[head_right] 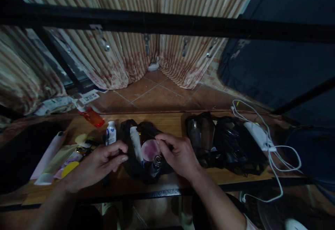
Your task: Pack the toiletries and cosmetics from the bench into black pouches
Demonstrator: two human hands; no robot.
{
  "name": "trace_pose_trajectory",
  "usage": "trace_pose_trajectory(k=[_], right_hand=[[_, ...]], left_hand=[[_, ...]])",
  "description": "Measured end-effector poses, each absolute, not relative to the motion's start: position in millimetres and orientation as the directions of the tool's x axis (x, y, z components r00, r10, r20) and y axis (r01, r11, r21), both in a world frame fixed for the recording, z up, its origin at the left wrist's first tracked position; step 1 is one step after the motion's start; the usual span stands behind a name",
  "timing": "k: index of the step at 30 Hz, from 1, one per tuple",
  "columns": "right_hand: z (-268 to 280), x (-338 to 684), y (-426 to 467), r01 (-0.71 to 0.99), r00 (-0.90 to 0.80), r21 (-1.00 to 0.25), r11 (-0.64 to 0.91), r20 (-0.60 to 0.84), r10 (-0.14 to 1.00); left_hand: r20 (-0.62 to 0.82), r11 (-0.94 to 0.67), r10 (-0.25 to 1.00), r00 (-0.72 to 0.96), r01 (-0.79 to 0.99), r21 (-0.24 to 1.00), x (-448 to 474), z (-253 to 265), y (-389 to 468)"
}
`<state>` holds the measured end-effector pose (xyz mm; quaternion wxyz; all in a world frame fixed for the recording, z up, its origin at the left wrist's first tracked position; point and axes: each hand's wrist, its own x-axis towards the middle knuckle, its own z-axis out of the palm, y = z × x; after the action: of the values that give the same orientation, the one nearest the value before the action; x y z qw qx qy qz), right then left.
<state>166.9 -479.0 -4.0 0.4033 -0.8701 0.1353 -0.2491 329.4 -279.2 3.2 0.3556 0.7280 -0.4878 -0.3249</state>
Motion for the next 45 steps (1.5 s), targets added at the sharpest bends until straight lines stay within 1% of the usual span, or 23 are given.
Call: trace_pose_trajectory(k=[3,6,8,13,16,20,23,25,28,29,32,33,34,35,36,37,38,39,40,43,45], right_hand=[[-6,166,-486,-0.057,0.809,-0.751,-0.658,0.351,-0.471],[-5,162,-497,-0.094,0.763,-0.709,-0.699,0.399,-0.508],[-5,158,-509,-0.137,0.736,-0.670,-0.730,0.425,-0.528],[-7,141,-542,-0.249,0.671,-0.604,-0.757,0.457,-0.585],[-9,128,-559,-0.309,0.610,-0.577,-0.756,0.489,-0.623],[-10,117,-571,-0.376,0.556,-0.568,-0.733,0.495,-0.668],[-10,118,-571,-0.402,0.539,-0.549,-0.732,0.505,-0.674],[-9,121,-569,-0.414,0.569,-0.541,-0.732,0.475,-0.672],[-5,126,-564,-0.373,0.620,-0.573,-0.730,0.431,-0.655],[-2,128,-561,-0.340,0.608,-0.595,-0.728,0.452,-0.653],[9,131,-539,-0.205,0.503,-0.639,-0.741,0.581,-0.640],[13,132,-527,-0.155,0.504,-0.635,-0.757,0.608,-0.613],[16,135,-513,-0.082,0.548,-0.634,-0.769,0.616,-0.566],[17,138,-497,0.015,0.626,-0.640,-0.768,0.605,-0.492],[17,141,-481,0.129,0.707,-0.641,-0.756,0.594,-0.383],[15,146,-467,0.204,0.787,-0.656,-0.727,0.551,-0.277],[11,150,-454,0.235,0.842,-0.685,-0.689,0.498,-0.208],[6,155,-444,0.190,0.894,-0.736,-0.650,0.403,-0.196],[-2,160,-437,0.126,0.928,-0.777,-0.616,0.313,-0.204],[-30,174,-434,-0.109,0.932,-0.826,-0.552,0.108,-0.347],[-48,182,-441,-0.217,0.896,-0.843,-0.492,0.028,-0.443]], left_hand=[[-0.053,-0.235,-0.932,0.358,-0.487,0.841,325,-1,-285],[-0.015,-0.193,-0.926,0.376,-0.441,0.877,316,-5,-294],[-0.016,-0.175,-0.937,0.350,-0.429,0.886,310,-8,-300],[-0.032,-0.187,-0.951,0.307,-0.492,0.850,305,-17,-306],[-0.051,-0.215,-0.951,0.306,-0.530,0.820,307,-24,-306],[-0.093,-0.256,-0.950,0.299,-0.569,0.781,309,-30,-306],[-0.119,-0.278,-0.948,0.295,-0.584,0.763,310,-32,-306],[-0.125,-0.290,-0.944,0.304,-0.590,0.754,311,-35,-306],[-0.098,-0.290,-0.937,0.336,-0.589,0.754,313,-42,-308],[-0.085,-0.287,-0.934,0.348,-0.587,0.757,313,-45,-309],[-0.078,-0.308,-0.922,0.380,-0.592,0.745,313,-51,-313],[-0.085,-0.319,-0.919,0.385,-0.599,0.734,313,-52,-314],[-0.091,-0.325,-0.919,0.384,-0.608,0.724,313,-53,-315],[-0.089,-0.323,-0.921,0.378,-0.619,0.716,312,-53,-316],[-0.081,-0.316,-0.925,0.372,-0.629,0.710,312,-52,-317],[-0.067,-0.305,-0.927,0.369,-0.638,0.707,312,-51,-318],[-0.058,-0.296,-0.929,0.365,-0.643,0.707,313,-50,-318],[-0.049,-0.289,-0.931,0.363,-0.645,0.708,314,-49,-319],[-0.044,-0.286,-0.930,0.365,-0.644,0.710,315,-49,-318],[-0.040,-0.297,-0.922,0.384,-0.639,0.709,321,-48,-317],[-0.037,-0.312,-0.913,0.406,-0.638,0.703,323,-48,-316]])
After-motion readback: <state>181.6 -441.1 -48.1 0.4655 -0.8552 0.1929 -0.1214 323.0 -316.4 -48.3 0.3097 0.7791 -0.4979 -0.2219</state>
